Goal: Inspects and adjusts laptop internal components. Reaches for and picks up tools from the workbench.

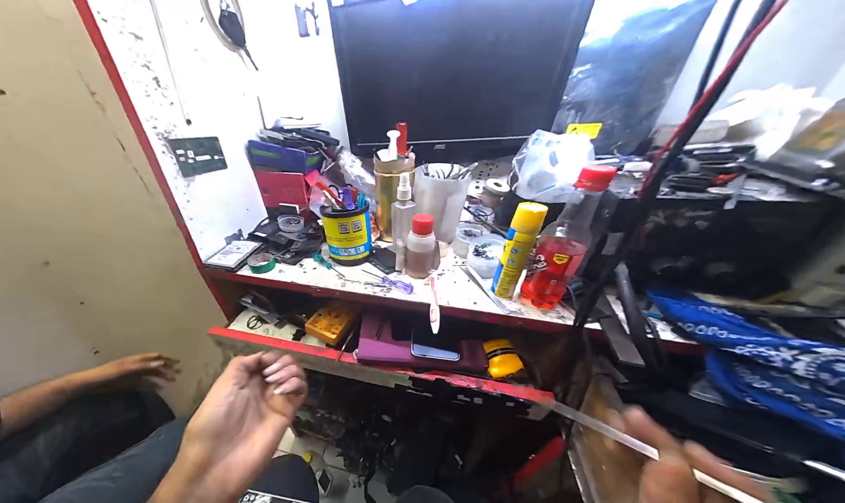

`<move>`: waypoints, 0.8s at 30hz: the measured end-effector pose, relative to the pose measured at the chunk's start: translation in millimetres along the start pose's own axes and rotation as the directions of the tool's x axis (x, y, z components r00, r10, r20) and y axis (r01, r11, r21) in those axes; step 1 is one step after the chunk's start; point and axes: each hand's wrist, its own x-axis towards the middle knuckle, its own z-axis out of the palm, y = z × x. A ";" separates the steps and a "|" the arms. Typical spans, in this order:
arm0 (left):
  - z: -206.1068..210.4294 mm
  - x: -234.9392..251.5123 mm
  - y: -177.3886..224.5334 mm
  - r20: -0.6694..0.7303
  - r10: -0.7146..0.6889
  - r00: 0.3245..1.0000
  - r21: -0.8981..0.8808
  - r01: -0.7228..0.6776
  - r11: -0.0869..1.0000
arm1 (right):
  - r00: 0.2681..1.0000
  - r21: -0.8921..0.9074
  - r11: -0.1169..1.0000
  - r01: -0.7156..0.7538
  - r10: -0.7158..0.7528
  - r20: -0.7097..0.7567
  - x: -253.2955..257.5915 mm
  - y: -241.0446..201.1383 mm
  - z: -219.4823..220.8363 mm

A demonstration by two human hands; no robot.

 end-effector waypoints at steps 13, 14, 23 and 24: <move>-96.2 26.2 15.6 -0.568 0.138 0.812 0.211 -0.018 0.977 | 0.977 -0.302 0.944 -0.132 0.175 0.123 70.0 74.3 108.0; -86.0 23.6 14.1 -0.593 0.154 0.791 0.222 -0.024 0.975 | 0.971 -0.294 0.943 -0.158 0.202 0.127 69.6 74.2 109.4; -147.7 44.4 24.8 -0.530 0.161 0.833 0.196 -0.064 0.978 | 0.950 -0.155 0.946 -0.285 0.301 0.087 72.7 73.4 113.4; -134.3 41.5 25.0 -0.553 0.153 0.819 0.185 -0.058 0.981 | 0.958 -0.128 0.953 -0.274 0.282 0.052 73.8 70.5 111.5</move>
